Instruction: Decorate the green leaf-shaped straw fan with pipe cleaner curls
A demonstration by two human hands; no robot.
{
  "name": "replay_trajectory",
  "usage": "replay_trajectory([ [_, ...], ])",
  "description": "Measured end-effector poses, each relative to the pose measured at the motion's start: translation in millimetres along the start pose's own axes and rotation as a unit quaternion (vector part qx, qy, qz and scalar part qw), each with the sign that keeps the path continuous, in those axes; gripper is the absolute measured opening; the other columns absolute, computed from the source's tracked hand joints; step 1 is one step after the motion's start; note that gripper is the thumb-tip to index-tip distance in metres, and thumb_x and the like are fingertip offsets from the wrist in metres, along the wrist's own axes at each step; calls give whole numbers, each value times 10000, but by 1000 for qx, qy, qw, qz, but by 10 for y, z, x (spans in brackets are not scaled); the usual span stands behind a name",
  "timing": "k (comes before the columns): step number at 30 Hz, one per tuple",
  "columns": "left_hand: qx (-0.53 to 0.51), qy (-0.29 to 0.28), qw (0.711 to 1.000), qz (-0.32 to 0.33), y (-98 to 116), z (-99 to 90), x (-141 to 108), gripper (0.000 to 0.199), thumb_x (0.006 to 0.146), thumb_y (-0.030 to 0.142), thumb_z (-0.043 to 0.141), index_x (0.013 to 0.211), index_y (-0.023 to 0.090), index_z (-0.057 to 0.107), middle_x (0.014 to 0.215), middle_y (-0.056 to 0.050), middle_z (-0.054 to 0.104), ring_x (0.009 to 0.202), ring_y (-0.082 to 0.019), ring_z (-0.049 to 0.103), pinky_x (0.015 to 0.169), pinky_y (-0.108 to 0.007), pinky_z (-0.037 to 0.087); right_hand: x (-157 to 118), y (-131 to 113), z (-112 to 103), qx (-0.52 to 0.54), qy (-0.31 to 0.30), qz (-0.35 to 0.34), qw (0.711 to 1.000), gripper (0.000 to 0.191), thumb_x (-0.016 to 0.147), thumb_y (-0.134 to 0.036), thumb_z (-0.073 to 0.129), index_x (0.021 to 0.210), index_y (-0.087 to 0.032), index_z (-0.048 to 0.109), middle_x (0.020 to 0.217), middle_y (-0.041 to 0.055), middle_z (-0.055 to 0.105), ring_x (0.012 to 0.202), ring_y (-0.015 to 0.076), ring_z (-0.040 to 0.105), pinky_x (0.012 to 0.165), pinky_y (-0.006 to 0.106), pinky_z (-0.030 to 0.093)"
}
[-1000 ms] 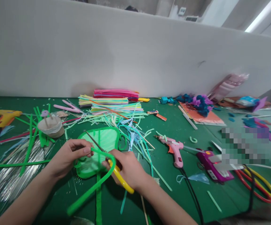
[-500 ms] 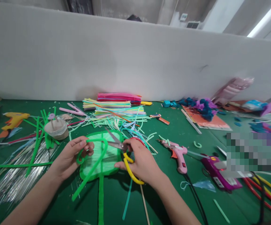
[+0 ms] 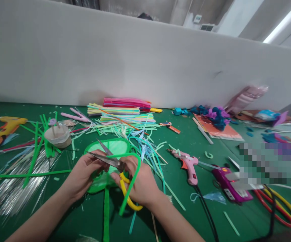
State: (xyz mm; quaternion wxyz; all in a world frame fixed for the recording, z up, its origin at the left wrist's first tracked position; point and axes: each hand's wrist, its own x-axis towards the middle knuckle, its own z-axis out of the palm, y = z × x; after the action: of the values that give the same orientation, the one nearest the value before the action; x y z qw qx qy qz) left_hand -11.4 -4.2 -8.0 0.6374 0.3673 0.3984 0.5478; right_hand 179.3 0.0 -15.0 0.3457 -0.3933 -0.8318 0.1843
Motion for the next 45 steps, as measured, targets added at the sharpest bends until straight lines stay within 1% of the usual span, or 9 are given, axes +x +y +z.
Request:
replay_trajectory([
  [6, 18, 7, 1000, -10, -13, 18, 7, 88, 742, 257, 763, 787, 194, 721, 701, 22, 652, 648, -93, 577, 648, -197, 454, -21, -18, 29, 25, -31, 33, 999, 187, 908, -337, 571, 1027, -195, 559, 724, 0, 595, 583, 123, 540, 541, 218, 422],
  [11, 38, 17, 999, 2, 16, 32, -4, 91, 736, 256, 759, 728, 181, 708, 681, 24, 636, 642, -84, 564, 637, -182, 437, 1, -55, 10, 2, -45, 33, 998, 149, 925, -350, 537, 944, -203, 553, 692, -9, 560, 575, 123, 503, 546, 227, 385],
  [17, 52, 26, 998, -12, 14, 17, 9, 62, 734, 236, 737, 731, 184, 702, 693, 24, 644, 642, -89, 569, 645, -190, 440, 5, -55, 6, -17, -89, 47, 995, 175, 951, -367, 469, 884, -212, 514, 692, -14, 539, 577, 126, 497, 558, 240, 361],
  [22, 58, 37, 998, -9, 14, 27, 15, 26, 720, 202, 714, 714, 184, 696, 677, 33, 626, 626, -88, 557, 635, -193, 436, 8, -46, 20, -34, -102, 65, 992, 206, 956, -402, 448, 910, -214, 520, 659, -23, 522, 541, 127, 477, 527, 242, 327],
  [33, 79, 53, 995, -5, 3, -11, 58, 71, 703, 239, 732, 712, 180, 694, 665, 19, 623, 624, -106, 553, 634, -209, 429, 44, -46, 16, 4, -113, 92, 989, 254, 928, -453, 499, 962, -206, 548, 746, 15, 601, 618, 161, 556, 563, 263, 402],
  [37, 53, 65, 996, -5, 13, -46, 72, 67, 716, 230, 733, 715, 184, 683, 690, 30, 617, 632, -91, 553, 650, -199, 442, 58, -55, 4, 9, -117, 99, 988, 271, 906, -465, 542, 981, -205, 554, 750, 15, 629, 643, 172, 583, 576, 263, 412],
  [41, 9, 140, 990, 6, 71, -156, 120, 141, 710, 297, 771, 736, 193, 678, 728, 30, 631, 696, -97, 568, 643, -192, 450, 67, -27, -123, -24, -125, 130, 983, 268, 873, -457, 600, 978, -212, 576, 728, -2, 642, 593, 158, 575, 539, 246, 395],
  [43, -1, 171, 985, 19, 105, -224, 147, 177, 710, 337, 777, 763, 202, 676, 740, 33, 629, 737, -103, 570, 654, -192, 456, 100, 7, -256, -76, -106, 157, 979, 271, 869, -468, 600, 981, -221, 587, 748, 2, 659, 620, 169, 603, 550, 248, 400],
  [45, -6, 182, 983, 24, 132, -275, 165, 200, 706, 356, 776, 775, 203, 667, 754, 34, 620, 760, -107, 570, 662, -197, 463, 186, 67, -416, -159, -75, 193, 965, 310, 887, -512, 560, 983, -219, 590, 746, 19, 668, 659, 199, 635, 569, 265, 404],
])
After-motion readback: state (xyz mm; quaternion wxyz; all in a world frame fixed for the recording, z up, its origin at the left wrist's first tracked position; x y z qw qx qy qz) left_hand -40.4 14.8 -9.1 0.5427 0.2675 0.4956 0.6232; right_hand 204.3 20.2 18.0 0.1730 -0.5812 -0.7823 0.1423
